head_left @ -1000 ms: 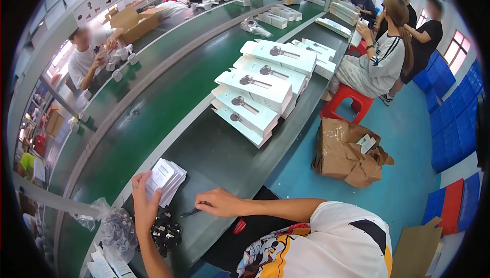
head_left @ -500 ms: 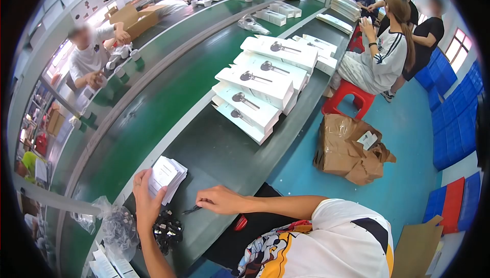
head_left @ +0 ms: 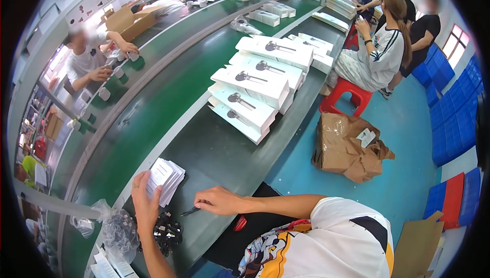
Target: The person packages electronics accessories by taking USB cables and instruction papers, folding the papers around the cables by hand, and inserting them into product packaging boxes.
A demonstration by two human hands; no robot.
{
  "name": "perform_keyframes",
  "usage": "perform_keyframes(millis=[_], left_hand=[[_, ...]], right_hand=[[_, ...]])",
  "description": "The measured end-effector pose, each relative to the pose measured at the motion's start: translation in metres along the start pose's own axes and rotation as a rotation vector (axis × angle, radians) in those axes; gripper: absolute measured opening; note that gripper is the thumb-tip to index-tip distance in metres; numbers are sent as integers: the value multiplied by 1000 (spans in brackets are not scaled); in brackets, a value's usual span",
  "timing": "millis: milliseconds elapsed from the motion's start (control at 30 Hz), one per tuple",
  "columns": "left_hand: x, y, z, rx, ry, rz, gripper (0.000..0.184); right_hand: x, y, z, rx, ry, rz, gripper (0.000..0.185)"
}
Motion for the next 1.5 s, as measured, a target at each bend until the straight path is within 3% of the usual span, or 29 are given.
perform_keyframes(millis=[333, 833, 1133, 1233, 1333, 1400, 1500], left_hand=[[-3, 2, -3, 73, -16, -20, 51], [-6, 4, 5, -8, -78, -123, 27], [-7, -6, 2, 19, -107, -414, 17], [-14, -35, -12, 192, -32, -624, 12], [-30, -59, -63, 354, 171, -674, 7], [-39, -46, -98, 343, 286, -490, 11], [-54, 6, -115, 215, 260, -177, 17]], right_hand=[[0, 0, 2, -24, 5, 4, 15], [2, 1, -2, -28, 4, -5, 15], [3, 3, -6, 8, 35, 2, 17], [3, -5, -15, 118, 59, -87, 18], [-3, -32, -15, 237, 155, -222, 19], [-7, -56, -13, 352, 211, -310, 17], [-11, -81, -12, 461, 211, -438, 13]])
Point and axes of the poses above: each hand's wrist, its own x-axis towards the middle knuckle, its own y-axis out of the palm, z = x × y, the point moved 6 cm from there along x, towards the middle knuckle, and after that the axes turned 11 degrees about y, right-handed, at the moved point
